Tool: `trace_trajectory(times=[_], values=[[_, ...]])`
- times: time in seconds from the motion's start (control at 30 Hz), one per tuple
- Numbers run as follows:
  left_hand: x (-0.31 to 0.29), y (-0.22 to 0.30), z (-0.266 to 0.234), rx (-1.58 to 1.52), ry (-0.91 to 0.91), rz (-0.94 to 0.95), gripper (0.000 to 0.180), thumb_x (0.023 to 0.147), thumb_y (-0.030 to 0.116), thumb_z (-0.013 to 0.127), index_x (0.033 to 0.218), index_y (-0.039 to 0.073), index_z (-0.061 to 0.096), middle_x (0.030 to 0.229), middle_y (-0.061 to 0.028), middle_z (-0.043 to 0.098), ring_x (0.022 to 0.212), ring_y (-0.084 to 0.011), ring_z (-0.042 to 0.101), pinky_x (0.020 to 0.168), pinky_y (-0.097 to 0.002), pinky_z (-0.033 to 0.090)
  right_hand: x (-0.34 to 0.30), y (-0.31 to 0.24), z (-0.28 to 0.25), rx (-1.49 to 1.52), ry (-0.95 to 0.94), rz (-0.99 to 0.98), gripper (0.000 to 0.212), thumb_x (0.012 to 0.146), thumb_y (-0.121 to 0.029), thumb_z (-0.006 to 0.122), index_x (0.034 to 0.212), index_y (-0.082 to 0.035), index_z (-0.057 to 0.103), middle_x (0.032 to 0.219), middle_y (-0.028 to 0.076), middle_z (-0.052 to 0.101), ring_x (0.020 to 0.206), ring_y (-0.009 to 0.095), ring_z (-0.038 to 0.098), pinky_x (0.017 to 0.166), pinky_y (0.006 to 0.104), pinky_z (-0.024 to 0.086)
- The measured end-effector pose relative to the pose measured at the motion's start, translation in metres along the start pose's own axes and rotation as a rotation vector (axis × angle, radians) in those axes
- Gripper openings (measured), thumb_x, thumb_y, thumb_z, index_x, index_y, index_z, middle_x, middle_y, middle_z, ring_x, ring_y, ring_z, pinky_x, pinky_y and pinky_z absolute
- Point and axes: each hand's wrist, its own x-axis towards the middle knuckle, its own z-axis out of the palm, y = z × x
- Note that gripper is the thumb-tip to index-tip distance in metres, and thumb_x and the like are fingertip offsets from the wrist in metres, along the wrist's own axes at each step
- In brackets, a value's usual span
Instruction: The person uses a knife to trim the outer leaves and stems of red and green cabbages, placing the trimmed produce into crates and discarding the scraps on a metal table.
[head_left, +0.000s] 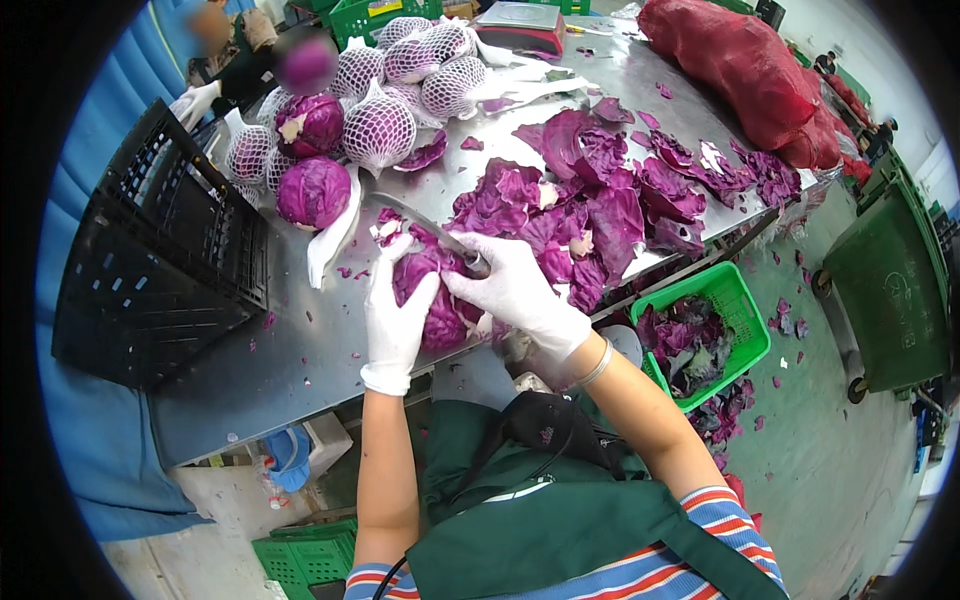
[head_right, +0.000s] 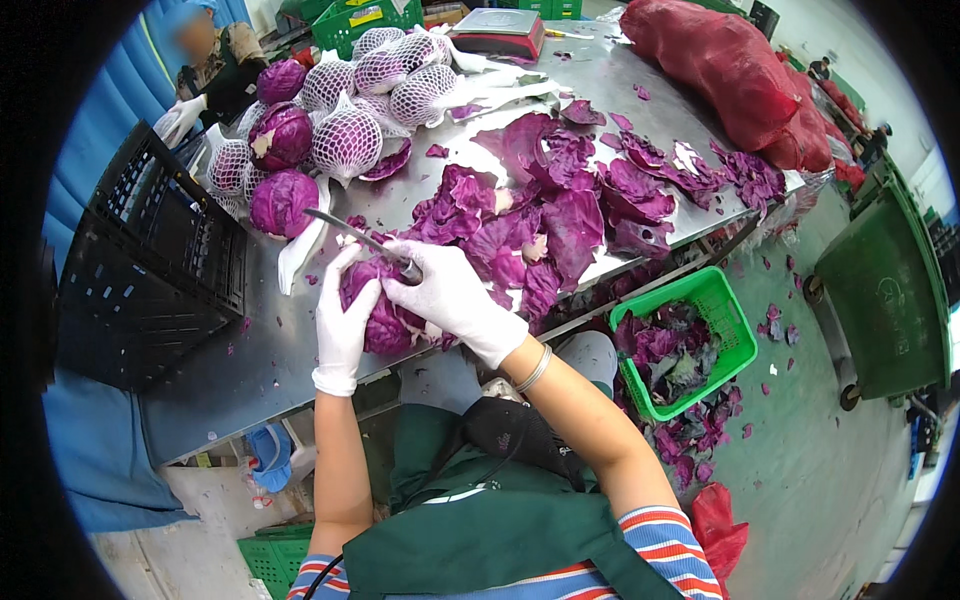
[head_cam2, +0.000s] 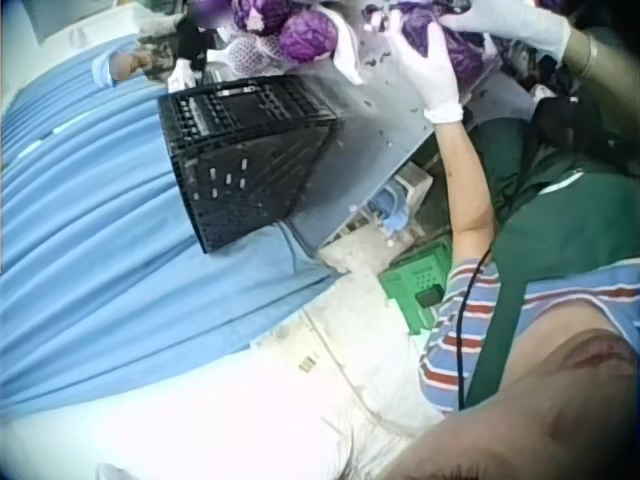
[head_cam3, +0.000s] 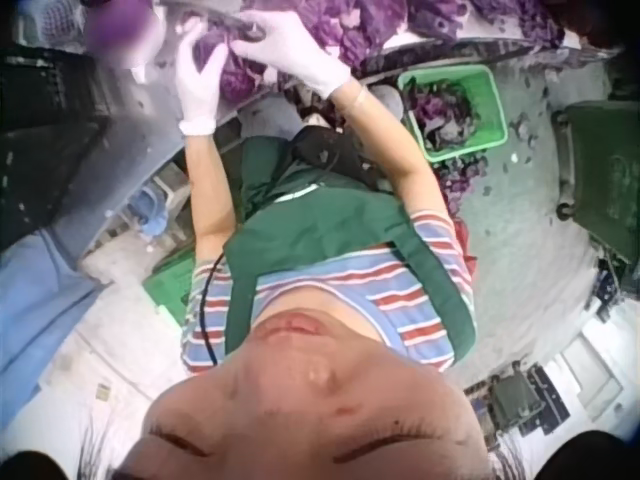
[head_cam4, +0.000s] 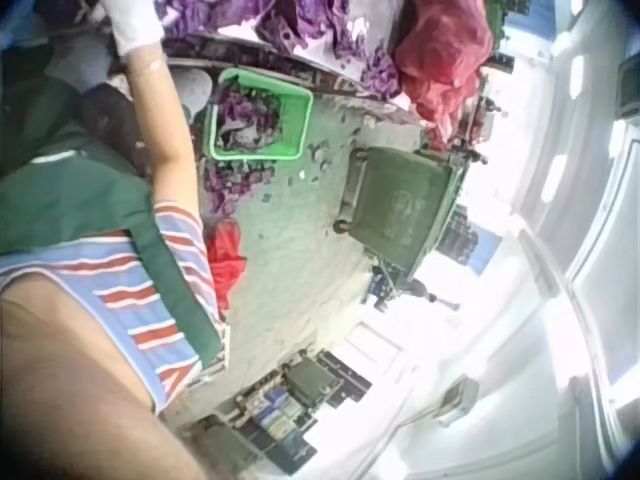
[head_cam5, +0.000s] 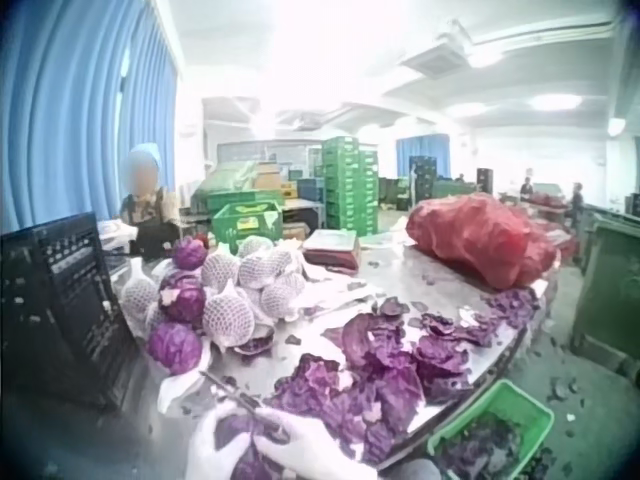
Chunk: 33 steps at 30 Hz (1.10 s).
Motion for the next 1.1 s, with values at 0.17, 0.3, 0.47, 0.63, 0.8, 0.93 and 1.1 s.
trace_trajectory(times=[0.17,0.3,0.47,0.63,0.8,0.93,1.1], values=[[-0.003,-0.001,0.002,0.032,-0.008,-0.039,0.042,0.084,0.015,0.067,0.121,0.001,0.057,0.122,-0.0159,0.058,0.116,-0.0283,0.054,0.102,-0.0368,0.039,-0.014,0.012,0.006,0.035,0.183,-0.005,0.028,0.082,-0.011,0.071,0.107,-0.002,0.063,0.083,0.007,0.066,0.068,0.009,0.057,0.063,0.0239,0.048],[0.002,0.006,0.009,0.048,0.003,-0.055,0.039,0.083,0.014,0.067,0.118,0.001,0.059,0.119,-0.0150,0.061,0.112,-0.0270,0.057,0.100,-0.0353,0.041,-0.027,0.020,0.009,0.125,0.310,0.085,0.026,0.082,-0.011,0.072,0.105,-0.003,0.064,0.077,0.004,0.063,0.065,0.006,0.053,0.060,0.0222,0.046],[0.011,0.006,0.011,0.040,-0.030,-0.011,0.036,0.082,0.014,0.068,0.115,0.001,0.061,0.114,-0.0143,0.064,0.108,-0.0242,0.059,0.098,-0.0335,0.042,-0.034,0.026,0.011,0.196,0.428,0.121,0.023,0.083,-0.011,0.073,0.103,-0.002,0.066,0.080,-0.001,0.064,0.068,0.003,0.053,0.062,0.0193,0.045],[0.009,0.002,0.011,0.032,-0.044,-0.002,0.035,0.082,0.014,0.068,0.114,0.002,0.062,0.113,-0.0129,0.064,0.107,-0.0230,0.059,0.097,-0.0331,0.042,-0.048,0.027,0.019,0.164,0.559,0.059,0.020,0.084,-0.013,0.072,0.100,-0.002,0.065,0.076,-0.002,0.061,0.062,0.002,0.048,0.055,0.0195,0.042],[0.007,-0.013,0.003,-0.065,0.077,-0.058,0.032,0.085,0.013,0.066,0.114,0.001,0.061,0.112,-0.0116,0.063,0.107,-0.0209,0.058,0.097,-0.0327,0.042,-0.076,0.038,0.015,0.475,0.708,0.214,0.017,0.086,-0.006,0.069,0.101,-0.002,0.063,0.082,-0.003,0.061,0.071,0.002,0.052,0.060,0.0190,0.045],[-0.013,-0.019,-0.027,-0.191,0.111,-0.081,0.033,0.089,0.009,0.059,0.120,-0.001,0.056,0.117,-0.0103,0.059,0.111,-0.0198,0.054,0.101,-0.0325,0.037,-0.091,0.039,-0.024,0.525,0.860,0.282,0.014,0.088,-0.008,0.067,0.099,-0.008,0.059,0.072,-0.004,0.055,0.053,0.002,0.044,0.045,0.0174,0.033],[-0.036,-0.017,-0.016,-0.169,0.092,0.076,0.045,0.088,0.015,0.058,0.128,-0.003,0.048,0.129,-0.0139,0.053,0.124,-0.0243,0.046,0.110,-0.0374,0.028,-0.095,0.065,-0.127,-0.006,1.057,0.092,0.030,0.085,0.007,0.059,0.113,-0.003,0.055,0.102,0.001,0.057,0.071,0.003,0.046,0.060,0.0177,0.040]])
